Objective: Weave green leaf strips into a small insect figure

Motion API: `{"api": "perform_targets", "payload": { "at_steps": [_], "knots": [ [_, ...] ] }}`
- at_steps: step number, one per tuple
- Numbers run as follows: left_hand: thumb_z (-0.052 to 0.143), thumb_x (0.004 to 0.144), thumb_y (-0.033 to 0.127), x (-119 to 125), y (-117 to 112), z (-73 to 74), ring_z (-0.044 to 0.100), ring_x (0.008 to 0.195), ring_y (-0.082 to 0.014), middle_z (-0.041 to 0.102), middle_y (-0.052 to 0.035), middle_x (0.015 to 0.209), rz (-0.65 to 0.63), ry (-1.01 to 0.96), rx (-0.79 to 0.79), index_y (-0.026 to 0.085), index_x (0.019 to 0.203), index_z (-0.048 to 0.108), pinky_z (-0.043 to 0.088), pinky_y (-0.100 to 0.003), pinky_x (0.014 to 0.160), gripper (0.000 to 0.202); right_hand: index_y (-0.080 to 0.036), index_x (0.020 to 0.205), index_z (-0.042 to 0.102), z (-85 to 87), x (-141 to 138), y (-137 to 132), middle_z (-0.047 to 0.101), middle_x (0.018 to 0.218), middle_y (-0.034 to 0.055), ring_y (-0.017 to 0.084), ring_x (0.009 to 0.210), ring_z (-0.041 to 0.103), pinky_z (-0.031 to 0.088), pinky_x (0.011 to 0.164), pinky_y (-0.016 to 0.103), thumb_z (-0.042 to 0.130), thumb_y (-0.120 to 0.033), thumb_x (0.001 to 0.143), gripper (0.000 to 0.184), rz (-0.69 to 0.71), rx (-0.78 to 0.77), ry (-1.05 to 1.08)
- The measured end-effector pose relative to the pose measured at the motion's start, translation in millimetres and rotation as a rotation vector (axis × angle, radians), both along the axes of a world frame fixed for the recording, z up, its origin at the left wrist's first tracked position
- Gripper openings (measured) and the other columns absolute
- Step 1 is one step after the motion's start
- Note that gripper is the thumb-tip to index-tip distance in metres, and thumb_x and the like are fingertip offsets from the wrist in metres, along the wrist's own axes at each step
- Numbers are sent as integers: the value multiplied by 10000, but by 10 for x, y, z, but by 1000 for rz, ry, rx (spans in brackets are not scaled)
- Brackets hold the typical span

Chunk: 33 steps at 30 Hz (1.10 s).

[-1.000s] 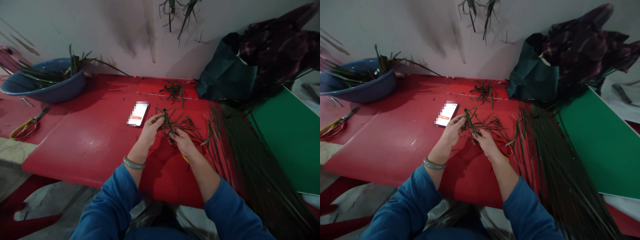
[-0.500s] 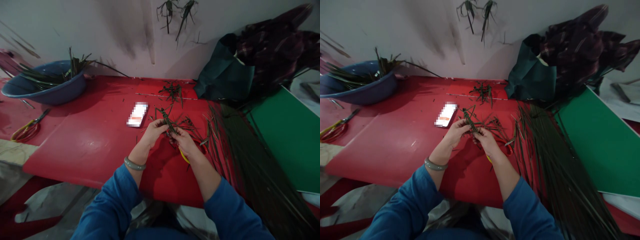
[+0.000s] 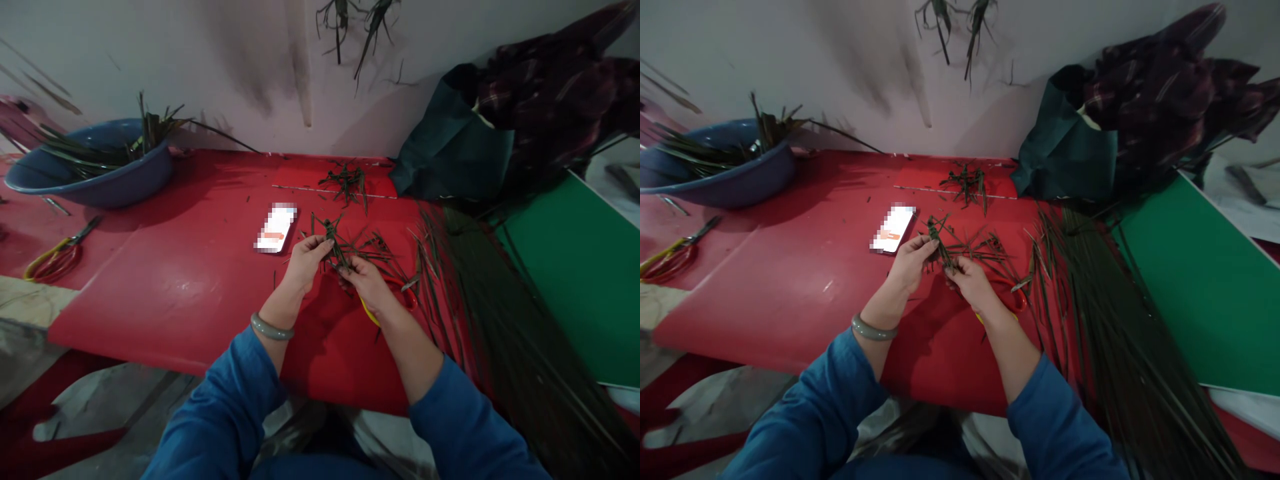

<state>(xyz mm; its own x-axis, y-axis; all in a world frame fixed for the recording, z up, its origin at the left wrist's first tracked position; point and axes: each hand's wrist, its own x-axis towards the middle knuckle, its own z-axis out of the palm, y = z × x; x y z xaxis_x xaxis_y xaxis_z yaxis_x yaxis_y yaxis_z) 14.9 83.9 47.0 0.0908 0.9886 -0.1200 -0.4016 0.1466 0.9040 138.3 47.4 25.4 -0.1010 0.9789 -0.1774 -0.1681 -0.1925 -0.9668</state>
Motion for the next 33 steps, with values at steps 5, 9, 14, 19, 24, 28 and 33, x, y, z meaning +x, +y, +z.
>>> {"api": "perform_targets", "payload": {
  "at_steps": [5,9,14,19,24,28,33],
  "knots": [
    [687,571,206,23,5,9,533,592,-47,609,28,675,48,-53,15,156,758,635,425,-189,608,200,-190,643,489,-33,-31,-7,454,543,-72,67,479,411,342,491,222,617,-320,602,187,24,24,-38],
    [679,572,201,38,8,3,539,602,-51,625,22,689,74,-48,27,157,788,652,441,-203,641,222,-198,659,485,-53,-34,-4,456,554,-70,73,486,412,343,498,226,596,-311,604,168,48,32,-57],
    [677,565,192,40,6,11,538,607,-55,637,14,696,134,-12,42,151,787,663,451,-220,672,225,-199,626,465,-61,-22,2,448,519,-68,79,467,400,320,488,232,570,-310,612,153,79,52,-129],
    [675,564,187,35,4,35,537,599,-55,635,14,683,155,-7,39,148,773,665,453,-225,677,213,-196,631,469,-118,-8,16,445,516,-67,82,478,385,299,498,233,548,-323,650,151,110,105,-203],
    [672,566,185,36,7,28,532,583,-53,629,18,657,169,-9,36,148,765,669,449,-218,653,203,-197,630,463,-126,-7,14,431,518,-66,85,482,373,300,507,234,537,-344,661,168,129,116,-237],
    [669,571,182,40,12,8,537,599,-52,634,18,673,174,-12,45,151,769,672,446,-208,652,200,-198,637,456,-102,-6,0,429,521,-65,84,478,367,299,501,232,526,-328,666,150,142,119,-261],
    [665,575,180,41,17,2,541,609,-54,631,17,674,181,-17,37,148,772,669,441,-207,649,200,-196,627,442,-83,-10,-10,442,522,-62,83,485,374,294,489,226,506,-301,672,131,149,138,-318]
  ]
}}
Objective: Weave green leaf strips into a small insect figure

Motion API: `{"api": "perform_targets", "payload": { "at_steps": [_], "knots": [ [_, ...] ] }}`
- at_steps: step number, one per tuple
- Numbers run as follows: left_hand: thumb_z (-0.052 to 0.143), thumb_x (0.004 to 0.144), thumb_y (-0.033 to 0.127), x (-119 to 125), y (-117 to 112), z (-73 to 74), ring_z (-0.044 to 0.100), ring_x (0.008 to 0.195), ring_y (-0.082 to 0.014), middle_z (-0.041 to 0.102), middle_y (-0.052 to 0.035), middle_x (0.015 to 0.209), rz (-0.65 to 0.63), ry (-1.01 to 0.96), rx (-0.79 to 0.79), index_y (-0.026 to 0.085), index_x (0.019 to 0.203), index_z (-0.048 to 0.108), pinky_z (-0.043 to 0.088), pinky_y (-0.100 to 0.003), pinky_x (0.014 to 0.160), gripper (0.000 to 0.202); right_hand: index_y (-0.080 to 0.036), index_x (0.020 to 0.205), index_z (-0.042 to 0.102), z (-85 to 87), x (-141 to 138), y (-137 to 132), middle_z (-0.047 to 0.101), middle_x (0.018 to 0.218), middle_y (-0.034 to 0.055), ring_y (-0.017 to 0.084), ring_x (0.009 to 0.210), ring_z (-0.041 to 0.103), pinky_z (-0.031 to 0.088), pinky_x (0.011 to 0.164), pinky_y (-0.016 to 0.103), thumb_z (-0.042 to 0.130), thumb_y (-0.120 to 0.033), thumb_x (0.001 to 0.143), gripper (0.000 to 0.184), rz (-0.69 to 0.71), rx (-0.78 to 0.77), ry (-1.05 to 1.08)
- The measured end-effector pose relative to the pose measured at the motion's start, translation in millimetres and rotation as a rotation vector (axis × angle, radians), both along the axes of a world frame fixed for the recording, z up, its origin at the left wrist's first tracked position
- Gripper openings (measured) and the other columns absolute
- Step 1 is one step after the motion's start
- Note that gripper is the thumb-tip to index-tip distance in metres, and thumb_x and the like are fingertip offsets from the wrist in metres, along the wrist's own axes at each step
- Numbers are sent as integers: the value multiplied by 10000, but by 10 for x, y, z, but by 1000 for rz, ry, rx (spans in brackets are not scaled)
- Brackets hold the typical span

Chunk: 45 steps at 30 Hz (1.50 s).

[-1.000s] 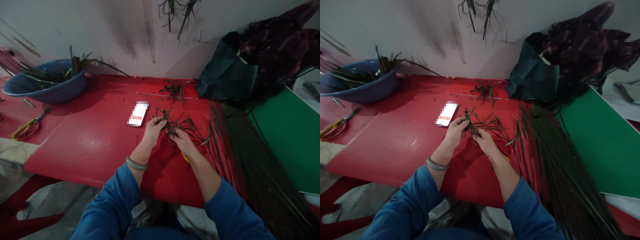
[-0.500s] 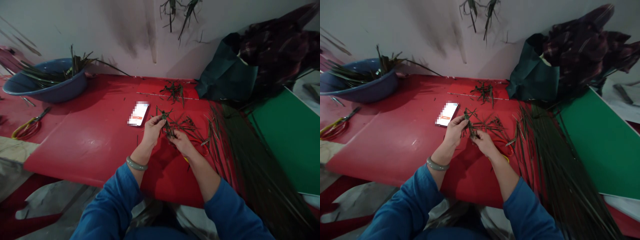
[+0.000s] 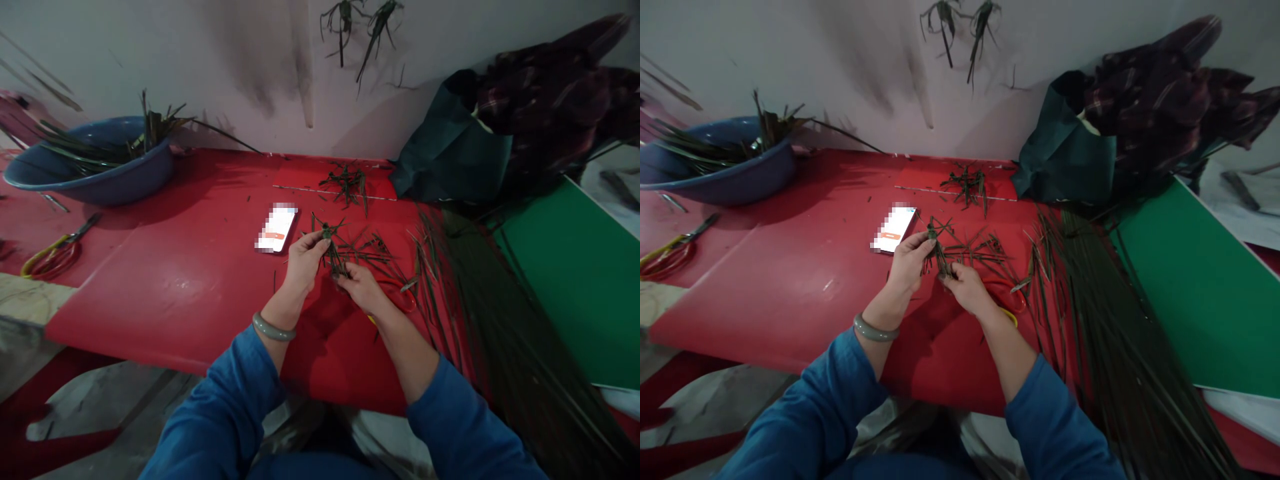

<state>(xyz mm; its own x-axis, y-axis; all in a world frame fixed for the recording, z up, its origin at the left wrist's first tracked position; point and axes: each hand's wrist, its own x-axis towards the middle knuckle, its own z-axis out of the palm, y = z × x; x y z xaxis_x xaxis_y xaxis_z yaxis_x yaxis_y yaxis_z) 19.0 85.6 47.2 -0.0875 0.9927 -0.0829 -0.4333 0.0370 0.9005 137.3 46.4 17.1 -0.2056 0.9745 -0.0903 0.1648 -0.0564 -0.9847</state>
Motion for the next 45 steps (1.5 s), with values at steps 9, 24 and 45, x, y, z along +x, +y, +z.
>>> {"api": "perform_targets", "payload": {
  "at_steps": [9,24,45],
  "knots": [
    [663,575,183,-5,6,-1,539,611,-57,624,17,681,3,-2,6,146,761,661,431,-215,648,190,-205,627,429,0,-9,-7,444,508,-60,93,473,398,305,489,237,509,-333,671,158,11,-11,2],
    [681,573,223,-49,22,-2,531,578,-57,607,22,663,-88,-19,-56,147,774,630,429,-214,619,221,-191,666,494,-35,-27,-5,525,536,-41,105,491,479,386,499,242,520,-288,685,102,-44,-7,-96],
    [668,593,187,211,-185,-134,529,659,-74,604,15,713,-343,186,55,152,789,602,420,-214,667,210,-200,915,608,374,430,5,552,1108,101,209,1064,513,439,878,359,530,-390,775,248,-471,549,-250]
  ]
}}
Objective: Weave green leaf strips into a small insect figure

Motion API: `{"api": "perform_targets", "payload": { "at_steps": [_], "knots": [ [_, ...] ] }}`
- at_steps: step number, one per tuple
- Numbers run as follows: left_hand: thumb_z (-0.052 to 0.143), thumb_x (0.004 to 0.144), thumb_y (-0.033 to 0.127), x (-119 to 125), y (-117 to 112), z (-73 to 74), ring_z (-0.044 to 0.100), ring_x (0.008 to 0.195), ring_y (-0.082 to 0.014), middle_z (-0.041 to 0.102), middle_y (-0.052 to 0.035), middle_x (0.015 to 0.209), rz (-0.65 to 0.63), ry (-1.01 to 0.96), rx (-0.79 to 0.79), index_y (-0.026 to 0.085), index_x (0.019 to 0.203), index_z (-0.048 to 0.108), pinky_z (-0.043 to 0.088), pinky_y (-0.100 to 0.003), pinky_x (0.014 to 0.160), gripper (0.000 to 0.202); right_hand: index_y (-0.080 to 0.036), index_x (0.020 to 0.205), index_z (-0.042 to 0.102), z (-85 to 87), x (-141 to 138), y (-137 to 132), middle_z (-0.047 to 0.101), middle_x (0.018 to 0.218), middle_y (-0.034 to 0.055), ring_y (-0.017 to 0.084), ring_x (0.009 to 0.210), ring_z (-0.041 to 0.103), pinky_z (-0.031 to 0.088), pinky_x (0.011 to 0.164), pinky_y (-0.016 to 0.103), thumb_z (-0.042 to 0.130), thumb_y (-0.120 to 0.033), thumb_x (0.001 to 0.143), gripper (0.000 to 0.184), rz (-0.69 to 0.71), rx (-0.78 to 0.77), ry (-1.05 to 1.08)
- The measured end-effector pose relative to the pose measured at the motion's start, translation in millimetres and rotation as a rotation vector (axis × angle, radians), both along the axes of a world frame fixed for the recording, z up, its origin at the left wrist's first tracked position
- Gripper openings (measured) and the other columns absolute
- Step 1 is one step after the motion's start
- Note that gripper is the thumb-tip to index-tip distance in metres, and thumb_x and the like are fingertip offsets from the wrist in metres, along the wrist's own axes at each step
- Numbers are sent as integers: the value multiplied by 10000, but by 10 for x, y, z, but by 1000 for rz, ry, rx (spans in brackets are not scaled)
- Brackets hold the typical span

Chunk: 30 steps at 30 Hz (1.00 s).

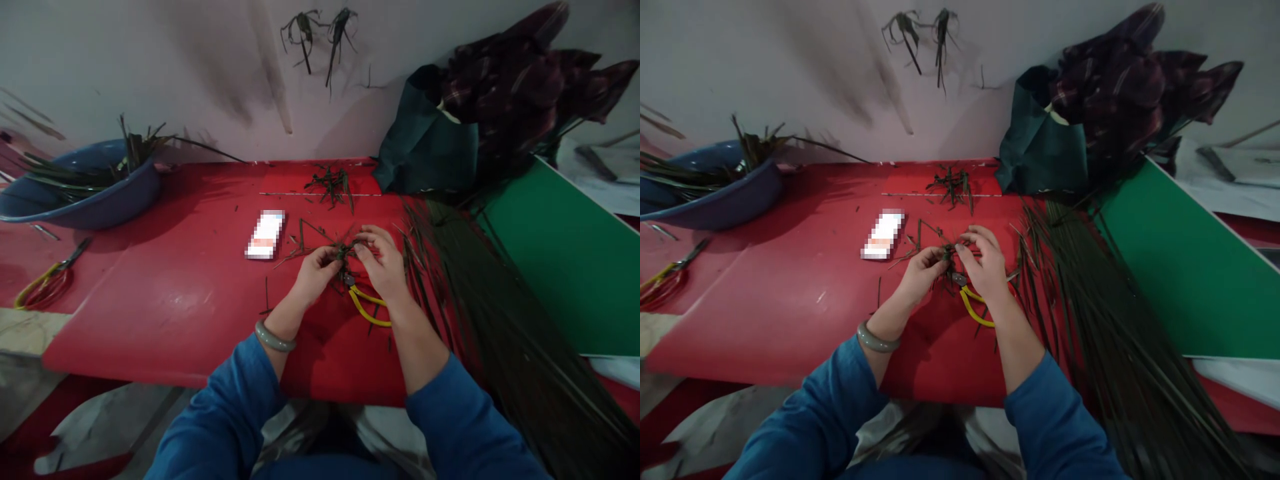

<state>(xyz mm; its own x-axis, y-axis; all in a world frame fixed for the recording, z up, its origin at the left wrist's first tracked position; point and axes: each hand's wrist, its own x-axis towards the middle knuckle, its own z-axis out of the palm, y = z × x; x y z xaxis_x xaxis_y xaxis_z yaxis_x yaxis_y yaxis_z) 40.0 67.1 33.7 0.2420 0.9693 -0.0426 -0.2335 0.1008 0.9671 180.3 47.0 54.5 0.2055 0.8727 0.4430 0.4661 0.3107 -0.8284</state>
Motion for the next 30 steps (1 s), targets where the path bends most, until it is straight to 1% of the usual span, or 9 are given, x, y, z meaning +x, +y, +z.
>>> {"api": "perform_targets", "payload": {
  "at_steps": [7,11,15,20,23,25,30],
  "knots": [
    [609,640,171,-10,-2,-35,528,663,-92,611,-9,736,22,148,145,154,822,606,423,-229,655,182,-206,829,616,-24,9,9,568,1106,92,214,1104,495,368,962,413,523,-392,781,213,34,-36,-69],
    [589,641,155,-9,-11,-21,548,687,-102,624,-17,757,31,204,183,156,825,609,433,-243,685,184,-192,804,616,-28,-10,7,578,1085,101,219,1081,512,376,951,409,557,-374,755,197,45,-74,-98],
    [582,621,120,-5,-14,-16,559,714,-109,638,-28,780,32,214,195,156,812,617,433,-252,718,198,-189,786,612,-52,-15,16,595,1057,101,217,1065,522,393,933,412,555,-342,752,167,55,-98,-84],
    [574,654,168,-26,17,-46,541,685,-96,626,-14,744,-66,158,136,147,826,620,426,-232,679,179,-187,769,614,-75,11,40,608,1043,96,210,1048,536,410,912,393,565,-335,738,159,88,-138,-4],
    [581,644,171,-43,28,-44,538,679,-94,624,-11,739,-103,139,94,147,805,624,426,-233,678,169,-190,761,614,-83,20,46,615,1032,89,208,1041,543,423,892,380,566,-333,734,154,111,-159,20],
    [585,636,161,-48,23,-36,543,690,-99,628,-17,752,-94,147,94,148,804,625,429,-240,688,173,-190,762,615,-87,17,44,617,1024,88,209,1035,546,429,881,373,569,-334,730,154,110,-165,28],
    [612,630,169,-36,-23,7,562,809,-134,632,-61,888,-13,206,185,151,890,615,438,-262,750,261,-181,776,613,-86,-14,41,618,1014,97,209,1001,561,444,843,360,558,-338,733,171,82,-175,62]
  ]
}}
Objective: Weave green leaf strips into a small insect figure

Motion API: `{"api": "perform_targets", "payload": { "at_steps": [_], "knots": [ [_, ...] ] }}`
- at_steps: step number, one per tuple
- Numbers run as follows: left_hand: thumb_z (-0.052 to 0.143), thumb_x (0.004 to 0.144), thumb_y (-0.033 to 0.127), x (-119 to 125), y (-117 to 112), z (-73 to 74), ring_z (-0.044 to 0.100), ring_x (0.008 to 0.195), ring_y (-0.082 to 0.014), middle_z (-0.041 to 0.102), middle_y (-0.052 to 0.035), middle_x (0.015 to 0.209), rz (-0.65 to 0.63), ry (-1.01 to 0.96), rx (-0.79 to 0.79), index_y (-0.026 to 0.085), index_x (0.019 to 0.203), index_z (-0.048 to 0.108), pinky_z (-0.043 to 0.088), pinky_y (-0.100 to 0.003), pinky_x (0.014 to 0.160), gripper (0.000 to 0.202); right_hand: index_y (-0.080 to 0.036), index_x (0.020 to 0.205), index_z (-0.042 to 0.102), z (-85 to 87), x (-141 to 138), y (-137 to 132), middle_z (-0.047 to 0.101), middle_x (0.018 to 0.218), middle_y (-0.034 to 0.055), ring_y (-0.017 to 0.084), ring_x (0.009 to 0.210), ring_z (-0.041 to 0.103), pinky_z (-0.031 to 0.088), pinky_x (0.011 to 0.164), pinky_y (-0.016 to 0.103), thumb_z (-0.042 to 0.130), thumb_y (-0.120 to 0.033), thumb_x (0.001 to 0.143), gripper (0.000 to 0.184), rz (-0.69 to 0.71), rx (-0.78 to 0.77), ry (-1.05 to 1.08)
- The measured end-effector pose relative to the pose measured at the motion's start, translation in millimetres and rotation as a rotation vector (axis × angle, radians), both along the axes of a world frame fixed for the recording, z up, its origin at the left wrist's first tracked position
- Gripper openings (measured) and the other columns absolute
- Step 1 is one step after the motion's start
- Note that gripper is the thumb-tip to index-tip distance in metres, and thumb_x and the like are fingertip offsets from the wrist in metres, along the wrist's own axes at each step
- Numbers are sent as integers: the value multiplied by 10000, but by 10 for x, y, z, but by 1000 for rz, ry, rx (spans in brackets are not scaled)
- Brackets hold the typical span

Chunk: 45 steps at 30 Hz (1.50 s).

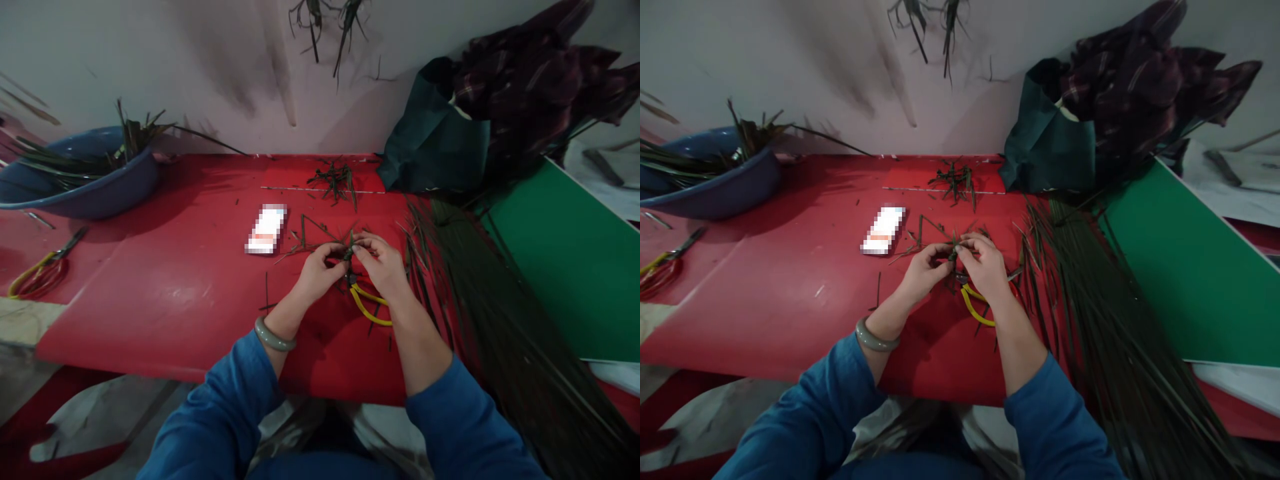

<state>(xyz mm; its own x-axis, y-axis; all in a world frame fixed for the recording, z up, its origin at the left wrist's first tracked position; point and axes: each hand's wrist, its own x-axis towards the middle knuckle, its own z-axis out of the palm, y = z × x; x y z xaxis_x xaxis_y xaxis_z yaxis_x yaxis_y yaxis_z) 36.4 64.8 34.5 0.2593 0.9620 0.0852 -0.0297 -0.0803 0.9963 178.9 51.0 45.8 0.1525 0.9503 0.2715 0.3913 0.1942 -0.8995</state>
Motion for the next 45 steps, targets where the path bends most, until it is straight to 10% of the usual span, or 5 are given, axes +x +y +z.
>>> {"api": "perform_targets", "payload": {
  "at_steps": [18,36,45],
  "knots": [
    [577,682,187,-9,3,28,557,685,-108,637,-21,747,106,188,132,154,789,617,441,-250,665,119,-184,779,610,-7,-72,-23,632,960,64,182,944,571,429,869,364,559,-291,731,128,63,-14,0],
    [667,628,226,14,-14,73,514,623,-62,608,-4,681,-42,-270,-252,126,737,639,401,-204,622,150,-205,771,645,-9,-9,3,659,916,38,187,1005,559,406,908,364,602,-281,693,116,126,-70,141],
    [668,619,218,36,-18,78,531,619,-68,601,10,682,29,-253,-194,138,750,607,427,-219,628,165,-196,831,622,-33,-65,-3,654,853,23,150,827,592,454,800,319,593,-304,705,168,102,-116,214]
  ]
}}
